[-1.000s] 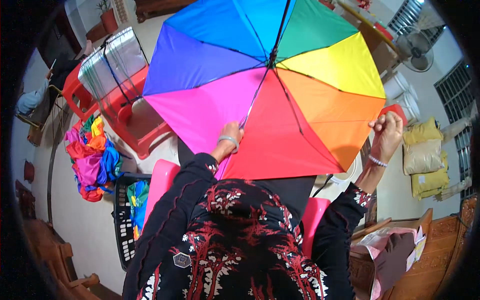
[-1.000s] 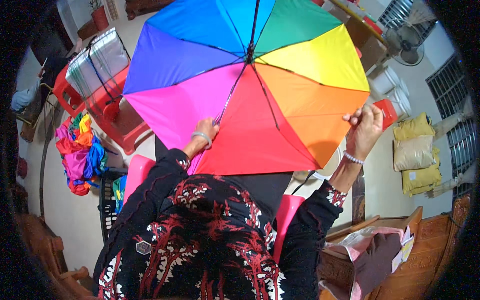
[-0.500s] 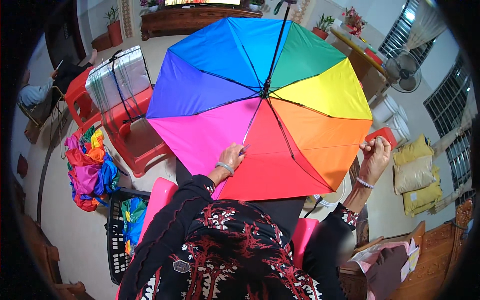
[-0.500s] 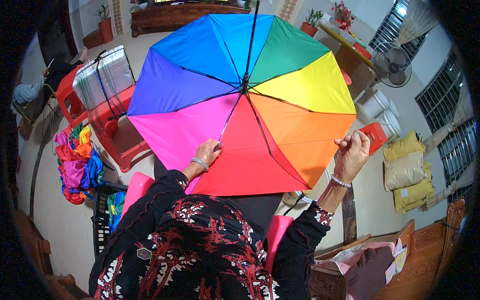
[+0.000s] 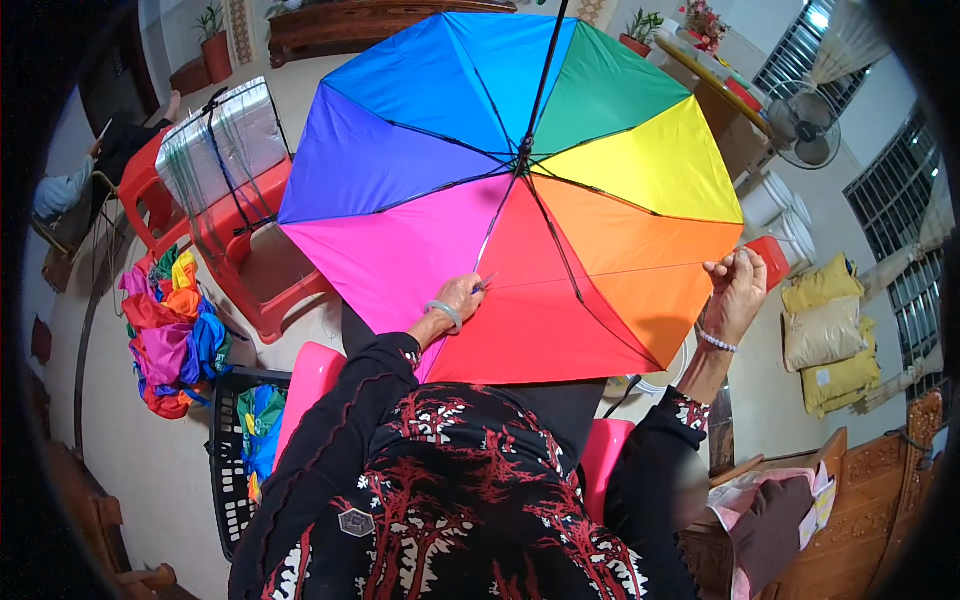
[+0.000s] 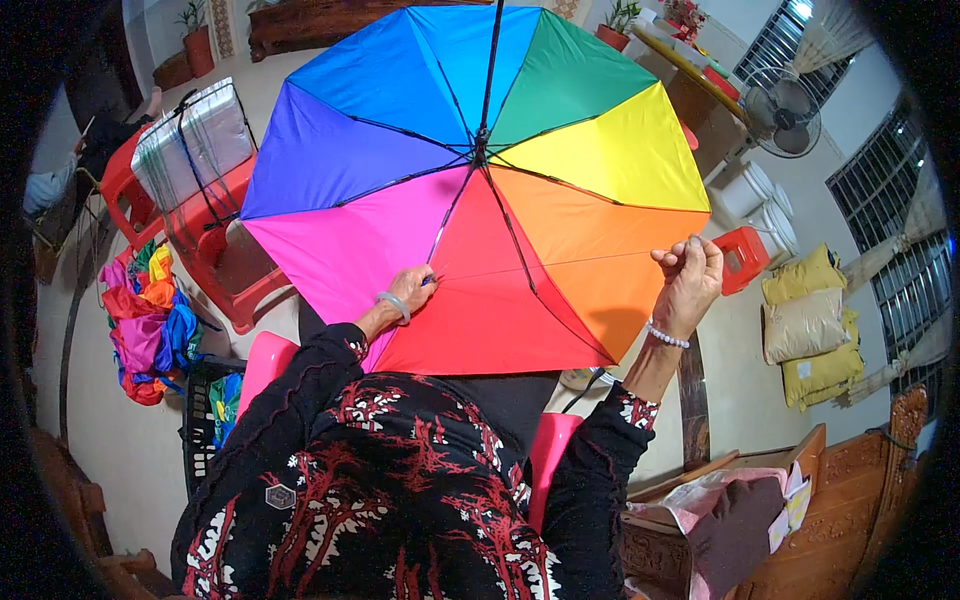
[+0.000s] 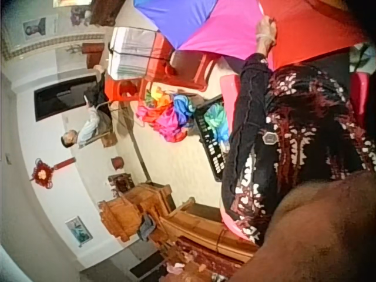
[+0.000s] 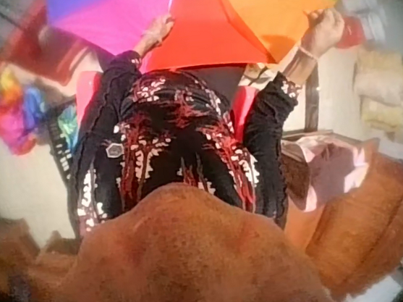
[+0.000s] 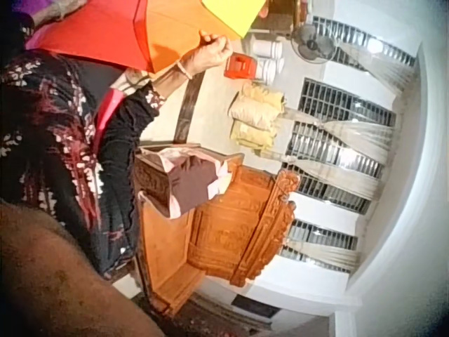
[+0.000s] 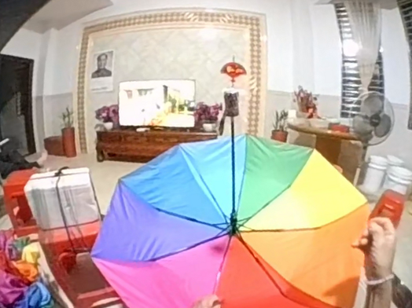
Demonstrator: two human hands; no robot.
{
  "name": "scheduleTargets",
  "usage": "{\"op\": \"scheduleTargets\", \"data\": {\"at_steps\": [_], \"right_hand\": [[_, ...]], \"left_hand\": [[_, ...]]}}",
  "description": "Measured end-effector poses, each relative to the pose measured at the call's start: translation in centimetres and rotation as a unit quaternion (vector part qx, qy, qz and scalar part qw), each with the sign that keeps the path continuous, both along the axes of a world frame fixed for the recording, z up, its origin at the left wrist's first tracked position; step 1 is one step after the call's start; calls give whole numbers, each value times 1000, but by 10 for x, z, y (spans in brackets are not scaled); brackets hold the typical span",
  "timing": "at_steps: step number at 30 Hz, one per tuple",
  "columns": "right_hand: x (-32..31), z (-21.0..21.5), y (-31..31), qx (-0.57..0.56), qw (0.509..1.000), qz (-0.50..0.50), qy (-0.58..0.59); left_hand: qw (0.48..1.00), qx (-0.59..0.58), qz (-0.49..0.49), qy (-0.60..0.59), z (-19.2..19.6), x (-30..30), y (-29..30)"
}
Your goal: Repairing the fabric of a multi-colored umbrella using a needle and thread.
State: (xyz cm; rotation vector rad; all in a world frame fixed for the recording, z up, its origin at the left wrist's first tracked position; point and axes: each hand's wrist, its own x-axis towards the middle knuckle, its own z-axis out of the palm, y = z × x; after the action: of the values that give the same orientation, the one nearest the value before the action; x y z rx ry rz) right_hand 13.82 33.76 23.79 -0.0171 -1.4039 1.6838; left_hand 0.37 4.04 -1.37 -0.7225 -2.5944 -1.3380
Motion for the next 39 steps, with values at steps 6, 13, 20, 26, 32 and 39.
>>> {"op": "scheduleTargets", "data": {"at_steps": [6, 13, 20, 26, 32, 39], "right_hand": [[-16, -2, -27, 48, 994, 19, -99], [-70, -73, -94, 365, 844, 123, -373], [-92, -182, -153, 575, 733, 225, -286], [-94, -242, -158, 557, 752, 209, -285], [-99, -252, -161, 337, 819, 253, -389], [-106, -248, -182, 378, 856, 200, -290]], "left_hand": [[990, 53, 42, -124, -4, -6, -3], [916, 184, 90, -345, 16, -12, -8], [859, 325, 118, -378, 25, -6, -9], [852, 338, 118, -383, 20, -7, -10], [852, 337, 143, -374, 21, -8, -10], [848, 348, 145, -373, 29, -4, -10]]}}
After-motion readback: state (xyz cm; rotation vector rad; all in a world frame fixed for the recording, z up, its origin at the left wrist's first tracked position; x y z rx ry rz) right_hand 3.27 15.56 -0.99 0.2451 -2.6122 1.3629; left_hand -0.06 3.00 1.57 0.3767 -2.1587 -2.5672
